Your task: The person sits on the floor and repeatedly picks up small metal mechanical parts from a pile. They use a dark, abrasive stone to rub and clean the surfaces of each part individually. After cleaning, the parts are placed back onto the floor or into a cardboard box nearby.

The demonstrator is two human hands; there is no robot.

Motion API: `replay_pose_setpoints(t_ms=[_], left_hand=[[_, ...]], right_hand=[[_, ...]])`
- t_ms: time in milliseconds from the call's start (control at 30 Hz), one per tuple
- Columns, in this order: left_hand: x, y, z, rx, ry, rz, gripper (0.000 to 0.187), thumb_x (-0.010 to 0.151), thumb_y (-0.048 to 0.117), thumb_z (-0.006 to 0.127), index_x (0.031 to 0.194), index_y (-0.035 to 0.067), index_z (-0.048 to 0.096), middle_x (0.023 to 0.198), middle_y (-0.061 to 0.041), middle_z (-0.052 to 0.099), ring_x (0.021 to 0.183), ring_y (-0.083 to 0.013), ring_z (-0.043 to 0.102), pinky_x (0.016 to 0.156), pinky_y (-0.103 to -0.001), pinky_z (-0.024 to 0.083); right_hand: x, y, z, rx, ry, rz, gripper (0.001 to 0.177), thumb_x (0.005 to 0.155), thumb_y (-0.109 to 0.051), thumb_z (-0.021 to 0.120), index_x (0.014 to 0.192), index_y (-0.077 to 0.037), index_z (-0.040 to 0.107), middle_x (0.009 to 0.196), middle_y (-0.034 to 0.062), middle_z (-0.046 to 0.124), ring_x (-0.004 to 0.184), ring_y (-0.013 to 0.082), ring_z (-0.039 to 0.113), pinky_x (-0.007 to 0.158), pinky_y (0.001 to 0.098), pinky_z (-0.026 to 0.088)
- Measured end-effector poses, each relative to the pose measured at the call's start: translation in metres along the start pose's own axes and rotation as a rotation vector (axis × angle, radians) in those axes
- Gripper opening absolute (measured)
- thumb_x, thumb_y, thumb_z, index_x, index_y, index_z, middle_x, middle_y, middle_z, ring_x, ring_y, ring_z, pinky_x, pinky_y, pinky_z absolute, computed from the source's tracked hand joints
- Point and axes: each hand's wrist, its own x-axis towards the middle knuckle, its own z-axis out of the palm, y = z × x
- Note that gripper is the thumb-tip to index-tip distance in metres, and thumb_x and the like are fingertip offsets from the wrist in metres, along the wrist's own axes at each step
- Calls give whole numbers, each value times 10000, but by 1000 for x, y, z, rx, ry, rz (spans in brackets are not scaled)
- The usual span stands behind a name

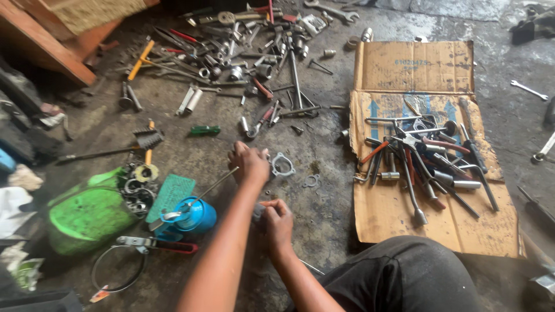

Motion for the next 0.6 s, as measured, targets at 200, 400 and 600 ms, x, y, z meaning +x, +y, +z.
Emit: replay_pose_setpoints(t_ms=[200,400,600], left_hand=[[-24,-5,2,-1039,-313,-395,263,1016,266,565,937,37,666,881,-157,678,727,-284,668,659,-398,552],[-40,31,-81,-1411,-540,-616,158,1046,226,467,1033,122,586,861,-48,764,685,-140,715,552,-274,486],[-63,42,-84,-1305,-353,-358,143,1073,198,612,1107,68,659,853,20,591,682,-66,491,587,-253,431]], right_hand=[[-7,-11,-3,17,40,2,80,898,-60,570,923,-31,640,653,13,517,473,103,453,419,275,355],[-37,-42,-7,-46,153,24,126,876,-133,548,906,-47,636,694,62,585,471,204,547,423,328,382],[-53,-73,-29,32,218,40,213,787,-173,562,959,-88,654,786,88,610,545,218,554,479,353,428]])
